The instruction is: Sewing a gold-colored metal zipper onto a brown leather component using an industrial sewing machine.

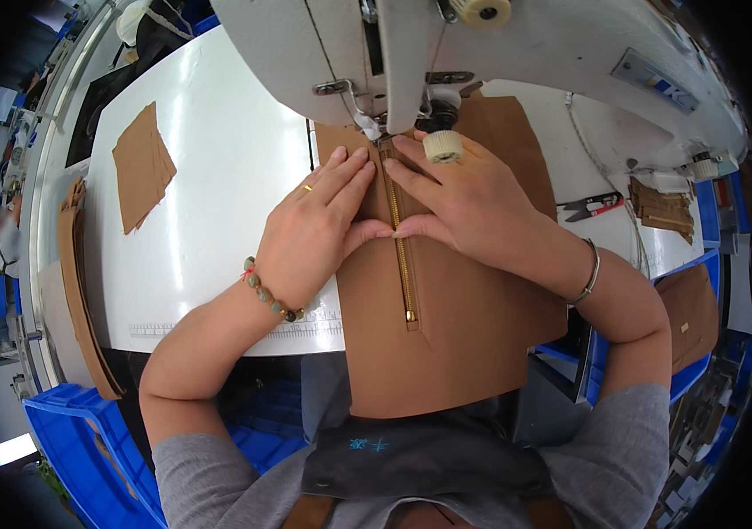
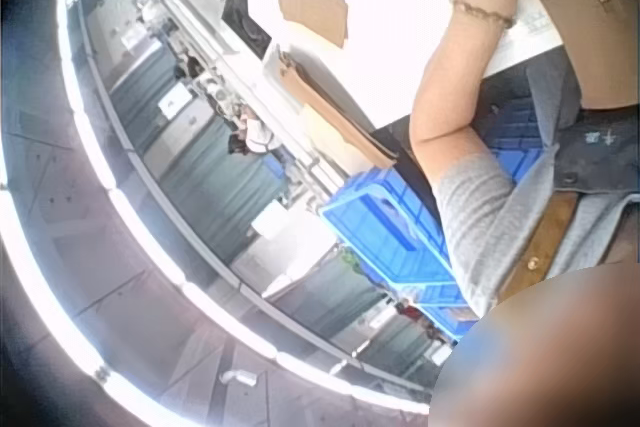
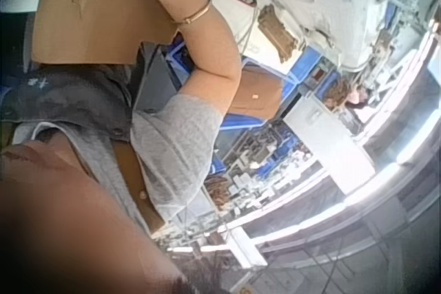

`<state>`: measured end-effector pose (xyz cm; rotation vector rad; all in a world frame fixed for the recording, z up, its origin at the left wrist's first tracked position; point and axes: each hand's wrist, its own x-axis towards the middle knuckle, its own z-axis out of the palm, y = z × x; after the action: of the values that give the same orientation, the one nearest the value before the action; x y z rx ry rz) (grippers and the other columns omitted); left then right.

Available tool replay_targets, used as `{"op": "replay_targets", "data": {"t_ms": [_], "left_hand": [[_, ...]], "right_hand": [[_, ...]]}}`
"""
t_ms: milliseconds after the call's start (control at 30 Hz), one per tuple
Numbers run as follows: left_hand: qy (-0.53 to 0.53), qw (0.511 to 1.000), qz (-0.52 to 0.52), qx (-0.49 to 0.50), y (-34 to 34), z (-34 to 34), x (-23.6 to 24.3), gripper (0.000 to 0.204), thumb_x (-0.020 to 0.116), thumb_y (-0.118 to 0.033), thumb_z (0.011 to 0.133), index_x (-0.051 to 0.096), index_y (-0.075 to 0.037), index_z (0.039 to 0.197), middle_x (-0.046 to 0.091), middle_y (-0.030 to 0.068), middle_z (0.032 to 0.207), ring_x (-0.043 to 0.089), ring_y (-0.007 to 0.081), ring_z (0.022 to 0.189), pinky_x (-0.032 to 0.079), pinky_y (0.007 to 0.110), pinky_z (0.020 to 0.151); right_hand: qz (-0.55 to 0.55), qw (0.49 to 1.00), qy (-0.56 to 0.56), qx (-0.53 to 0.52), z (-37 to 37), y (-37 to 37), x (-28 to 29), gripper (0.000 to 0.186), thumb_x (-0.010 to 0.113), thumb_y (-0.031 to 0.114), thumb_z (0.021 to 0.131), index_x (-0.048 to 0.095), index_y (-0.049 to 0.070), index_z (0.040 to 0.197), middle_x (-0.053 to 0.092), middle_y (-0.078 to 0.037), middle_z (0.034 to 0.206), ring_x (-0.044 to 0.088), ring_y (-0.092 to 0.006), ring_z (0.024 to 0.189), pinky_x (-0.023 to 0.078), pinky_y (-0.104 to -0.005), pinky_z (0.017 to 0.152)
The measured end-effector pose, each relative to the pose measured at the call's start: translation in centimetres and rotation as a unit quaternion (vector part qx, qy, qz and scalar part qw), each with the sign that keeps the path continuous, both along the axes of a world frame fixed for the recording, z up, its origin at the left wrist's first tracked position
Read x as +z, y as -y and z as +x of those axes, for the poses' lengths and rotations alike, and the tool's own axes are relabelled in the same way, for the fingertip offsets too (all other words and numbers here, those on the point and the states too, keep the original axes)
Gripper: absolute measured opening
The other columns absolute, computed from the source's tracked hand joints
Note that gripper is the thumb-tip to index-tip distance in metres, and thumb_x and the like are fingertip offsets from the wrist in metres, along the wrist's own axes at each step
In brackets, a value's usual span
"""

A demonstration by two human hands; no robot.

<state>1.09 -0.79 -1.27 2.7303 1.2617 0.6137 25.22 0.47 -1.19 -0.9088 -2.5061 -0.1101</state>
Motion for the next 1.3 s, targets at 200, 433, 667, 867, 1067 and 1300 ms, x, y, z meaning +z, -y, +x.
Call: {"op": "replay_targets", "data": {"t_ms": [200, 433, 667, 867, 1067, 1300], "left_hand": [[-0.030, 0.999, -0.021, -0.026, -0.4, -0.2, 0.9, 0.070, 0.076, -0.043, 0.085, 0.063, -0.001, 0.139, 0.061, 0.0134, 0.147, 0.055, 0.0326, 0.140, 0.052, 0.041, 0.108], [-0.056, 0.998, -0.006, -0.026, -0.4, -0.2, 1.6, 0.074, 0.075, -0.048, 0.083, 0.062, -0.003, 0.140, 0.060, 0.0125, 0.147, 0.054, 0.0311, 0.140, 0.046, 0.042, 0.114], [-0.008, 0.999, -0.030, -0.018, -0.3, -0.2, 1.3, 0.074, 0.078, -0.046, 0.081, 0.062, -0.003, 0.139, 0.061, 0.0133, 0.146, 0.057, 0.0317, 0.136, 0.049, 0.041, 0.111], [0.072, 0.992, -0.106, 0.010, -0.2, -0.5, 1.2, 0.079, 0.086, -0.044, 0.073, 0.064, -0.003, 0.137, 0.063, 0.0133, 0.144, 0.058, 0.0333, 0.136, 0.054, 0.041, 0.106], [0.018, 0.998, -0.051, -0.031, -0.3, -0.1, 1.3, 0.079, 0.085, -0.046, 0.074, 0.065, -0.001, 0.136, 0.063, 0.0140, 0.143, 0.056, 0.0337, 0.138, 0.053, 0.042, 0.107], [-0.015, 0.998, -0.057, -0.039, -0.4, 0.1, 1.8, 0.079, 0.082, -0.046, 0.076, 0.063, 0.003, 0.135, 0.061, 0.0141, 0.145, 0.056, 0.0336, 0.137, 0.052, 0.042, 0.108]], "right_hand": [[-0.059, 0.997, 0.039, -0.013, 0.0, 0.2, 0.5, 0.067, 0.076, 0.046, 0.083, 0.066, 0.002, 0.133, 0.059, -0.016, 0.145, 0.056, -0.0318, 0.136, 0.046, -0.0448, 0.109], [0.034, 0.998, 0.030, -0.039, 0.1, -0.1, 1.0, 0.068, 0.081, 0.056, 0.071, 0.069, 0.006, 0.116, 0.065, -0.003, 0.094, 0.066, -0.0220, 0.089, 0.049, -0.0390, 0.093], [0.009, 0.998, 0.035, -0.048, 0.2, -0.3, 1.0, 0.067, 0.078, 0.061, 0.069, 0.071, 0.008, 0.111, 0.062, -0.003, 0.093, 0.063, -0.0215, 0.088, 0.050, -0.0357, 0.078], [-0.016, 1.000, 0.002, -0.008, 0.5, 0.0, 0.8, 0.081, 0.078, 0.063, 0.067, 0.070, 0.001, 0.117, 0.065, -0.008, 0.104, 0.062, -0.0248, 0.106, 0.052, -0.0383, 0.089], [0.002, 1.000, 0.009, -0.002, 0.5, -0.2, 0.6, 0.087, 0.078, 0.065, 0.066, 0.071, -0.002, 0.121, 0.067, -0.009, 0.109, 0.062, -0.0249, 0.108, 0.049, -0.0383, 0.095], [0.003, 0.999, 0.032, -0.008, 0.3, -0.2, 0.7, 0.088, 0.078, 0.066, 0.066, 0.071, -0.002, 0.121, 0.068, -0.008, 0.107, 0.062, -0.0240, 0.106, 0.048, -0.0366, 0.094]]}}
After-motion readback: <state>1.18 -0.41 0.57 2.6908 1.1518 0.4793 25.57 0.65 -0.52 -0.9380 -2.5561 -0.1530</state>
